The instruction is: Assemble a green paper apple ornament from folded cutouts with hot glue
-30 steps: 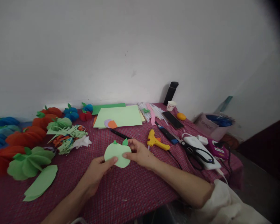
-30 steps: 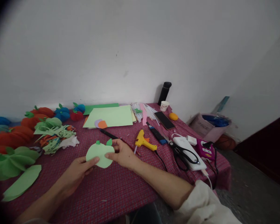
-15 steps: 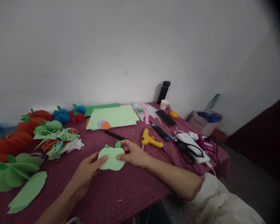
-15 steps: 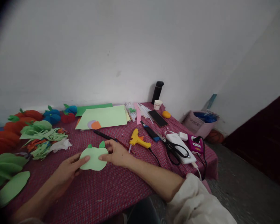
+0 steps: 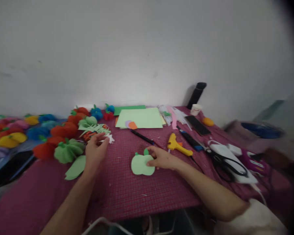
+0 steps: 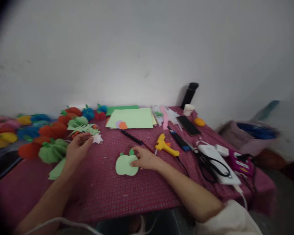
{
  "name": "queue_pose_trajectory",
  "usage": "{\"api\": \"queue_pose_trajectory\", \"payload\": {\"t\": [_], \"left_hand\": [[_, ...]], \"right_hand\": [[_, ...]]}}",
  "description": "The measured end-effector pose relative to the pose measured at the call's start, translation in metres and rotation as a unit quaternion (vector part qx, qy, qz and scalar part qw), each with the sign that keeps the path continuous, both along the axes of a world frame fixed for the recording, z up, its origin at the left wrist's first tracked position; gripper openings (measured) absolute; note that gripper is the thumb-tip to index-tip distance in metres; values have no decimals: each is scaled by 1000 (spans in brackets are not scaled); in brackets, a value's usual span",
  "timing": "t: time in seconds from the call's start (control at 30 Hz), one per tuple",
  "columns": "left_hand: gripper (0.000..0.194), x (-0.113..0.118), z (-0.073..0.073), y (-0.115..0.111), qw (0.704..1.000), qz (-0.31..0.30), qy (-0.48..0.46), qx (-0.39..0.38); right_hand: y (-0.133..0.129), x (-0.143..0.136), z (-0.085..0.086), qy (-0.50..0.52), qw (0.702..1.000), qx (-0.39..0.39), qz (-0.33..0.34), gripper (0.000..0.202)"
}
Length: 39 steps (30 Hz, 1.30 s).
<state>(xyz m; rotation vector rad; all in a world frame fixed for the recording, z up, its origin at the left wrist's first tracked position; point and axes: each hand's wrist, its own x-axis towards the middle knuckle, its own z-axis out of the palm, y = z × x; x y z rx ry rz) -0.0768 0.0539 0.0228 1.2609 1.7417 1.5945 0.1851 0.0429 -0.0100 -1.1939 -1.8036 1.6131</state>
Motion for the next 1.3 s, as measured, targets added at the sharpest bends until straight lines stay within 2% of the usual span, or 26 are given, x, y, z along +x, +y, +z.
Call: {"api": "queue_pose_trajectory", "payload": {"t": [0.1, 0.17, 0.27, 0.37, 0.43, 0.47, 0.53, 0.63, 0.7, 0.87, 1.0, 1.03, 1.1, 1.17, 1.23, 1.3], "left_hand": [[35, -19, 2, 2, 990, 91, 88, 62], [34, -30, 4, 0, 979, 121, 155, 49], [29, -39, 9, -1, 949, 71, 307, -22], [27, -35, 11, 2, 876, 10, 476, -70], [26, -29, 9, 8, 840, -37, 533, -96], [26, -25, 6, 12, 833, -67, 540, -100], [23, -20, -1, 20, 858, -93, 497, -87], [13, -19, -10, 29, 881, -85, 459, -77], [15, -25, -11, 32, 899, -73, 425, -73], [22, -36, 1, 30, 956, -52, 283, -50], [30, -22, 15, 20, 983, -71, 169, -17], [29, -17, 18, 16, 991, -91, 94, 1], [27, -5, 24, 10, 990, -137, -28, 18], [26, 4, 29, 4, 979, -175, -106, 14], [26, 12, 33, -2, 971, -198, -132, 5], [25, 19, 36, -7, 969, -209, -134, 4]], "right_hand": [[1, 5, 2, -68, 997, 20, 24, 51], [1, 8, 5, -122, 991, 44, 22, 59], [0, 10, 9, -178, 979, 100, 23, 67], [0, 13, 12, -222, 960, 171, 9, 68], [-1, 15, 15, -248, 947, 207, -1, 61], [-2, 16, 16, -257, 941, 222, -4, 56], [-3, 16, 17, -271, 930, 247, -15, 46], [-2, 15, 18, -281, 919, 274, -47, 39], [1, 14, 17, -273, 912, 298, -75, 37], [8, 12, 16, -207, 897, 363, -145, 27], [5, 7, 20, -138, 907, 366, -156, 21], [3, 4, 22, -124, 913, 359, -152, 20], [-1, -2, 27, -103, 926, 336, -140, 20], [-4, -10, 34, -84, 939, 310, -122, 24], [-5, -20, 40, -48, 958, 264, -99, 35], [-4, -31, 46, 11, 980, 180, -81, 47]]}}
